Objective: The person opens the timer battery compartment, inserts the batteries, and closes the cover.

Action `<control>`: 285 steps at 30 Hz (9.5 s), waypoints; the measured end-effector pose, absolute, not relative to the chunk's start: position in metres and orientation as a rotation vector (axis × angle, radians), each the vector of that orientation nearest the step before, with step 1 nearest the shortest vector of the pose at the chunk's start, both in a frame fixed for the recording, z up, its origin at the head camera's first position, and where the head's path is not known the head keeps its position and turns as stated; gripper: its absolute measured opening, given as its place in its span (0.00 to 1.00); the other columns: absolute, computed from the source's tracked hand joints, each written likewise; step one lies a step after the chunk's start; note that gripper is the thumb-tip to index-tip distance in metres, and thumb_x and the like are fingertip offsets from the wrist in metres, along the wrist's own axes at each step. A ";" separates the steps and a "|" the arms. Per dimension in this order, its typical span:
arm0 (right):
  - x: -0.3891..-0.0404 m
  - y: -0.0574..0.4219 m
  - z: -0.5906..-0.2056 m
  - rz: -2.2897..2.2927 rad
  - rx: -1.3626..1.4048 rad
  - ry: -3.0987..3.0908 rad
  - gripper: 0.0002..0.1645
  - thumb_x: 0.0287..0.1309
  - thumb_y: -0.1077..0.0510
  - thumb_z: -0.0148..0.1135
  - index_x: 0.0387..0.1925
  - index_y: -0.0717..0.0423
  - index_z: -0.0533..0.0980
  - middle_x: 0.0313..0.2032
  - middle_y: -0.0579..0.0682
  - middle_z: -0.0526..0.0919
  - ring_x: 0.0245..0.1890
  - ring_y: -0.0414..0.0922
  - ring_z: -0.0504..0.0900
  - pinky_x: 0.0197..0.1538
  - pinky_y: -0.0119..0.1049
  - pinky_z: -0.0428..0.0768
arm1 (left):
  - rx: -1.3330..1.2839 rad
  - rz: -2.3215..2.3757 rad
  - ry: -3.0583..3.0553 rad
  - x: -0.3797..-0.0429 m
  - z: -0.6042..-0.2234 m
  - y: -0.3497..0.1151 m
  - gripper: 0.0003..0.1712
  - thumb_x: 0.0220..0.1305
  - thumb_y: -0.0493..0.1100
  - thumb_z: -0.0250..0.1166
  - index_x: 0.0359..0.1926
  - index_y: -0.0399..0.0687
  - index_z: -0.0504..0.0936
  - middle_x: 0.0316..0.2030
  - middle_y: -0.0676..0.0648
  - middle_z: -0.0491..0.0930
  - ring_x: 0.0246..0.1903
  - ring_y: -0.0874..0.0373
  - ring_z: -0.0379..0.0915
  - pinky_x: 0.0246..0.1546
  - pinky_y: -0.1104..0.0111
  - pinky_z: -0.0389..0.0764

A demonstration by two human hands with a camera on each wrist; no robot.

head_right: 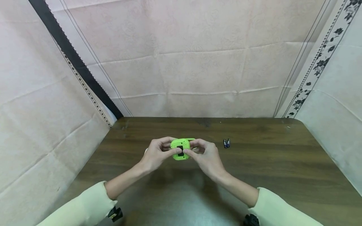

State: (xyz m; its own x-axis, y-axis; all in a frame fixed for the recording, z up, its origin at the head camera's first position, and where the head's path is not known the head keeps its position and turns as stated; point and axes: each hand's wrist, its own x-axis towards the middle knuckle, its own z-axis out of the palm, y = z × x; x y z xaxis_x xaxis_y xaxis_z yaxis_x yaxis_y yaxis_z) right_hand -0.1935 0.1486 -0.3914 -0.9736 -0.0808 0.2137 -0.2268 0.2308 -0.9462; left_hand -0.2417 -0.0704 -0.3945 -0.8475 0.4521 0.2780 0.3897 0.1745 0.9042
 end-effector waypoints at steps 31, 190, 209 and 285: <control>-0.185 0.162 -0.398 1.712 0.365 -2.454 0.11 0.72 0.63 0.68 0.52 0.64 0.85 0.43 0.54 0.91 0.39 0.46 0.91 0.43 0.35 0.88 | 0.817 1.718 2.535 -0.224 -0.397 -0.058 0.18 0.65 0.45 0.78 0.53 0.45 0.89 0.40 0.50 0.92 0.39 0.60 0.89 0.40 0.70 0.88; -0.206 0.186 -0.408 2.025 0.565 -2.559 0.35 0.68 0.58 0.73 0.72 0.59 0.73 0.65 0.58 0.81 0.63 0.54 0.82 0.59 0.41 0.84 | 0.230 1.837 1.931 -0.233 -0.423 -0.055 0.26 0.73 0.49 0.72 0.62 0.34 0.82 0.48 0.41 0.90 0.46 0.51 0.89 0.49 0.60 0.89; -0.199 0.183 -0.413 2.150 0.774 -2.392 0.37 0.66 0.68 0.72 0.74 0.64 0.71 0.67 0.62 0.79 0.67 0.55 0.77 0.60 0.36 0.83 | 0.351 1.829 1.865 -0.235 -0.414 -0.058 0.19 0.75 0.42 0.69 0.59 0.35 0.84 0.48 0.40 0.90 0.44 0.53 0.89 0.50 0.59 0.89; -0.218 0.236 -0.457 1.326 0.629 -2.815 0.22 0.52 0.72 0.80 0.48 0.62 0.80 0.37 0.51 0.83 0.34 0.44 0.81 0.37 0.34 0.81 | 0.792 1.563 2.463 -0.232 -0.422 -0.070 0.14 0.65 0.41 0.78 0.51 0.48 0.89 0.39 0.54 0.91 0.39 0.61 0.88 0.40 0.70 0.87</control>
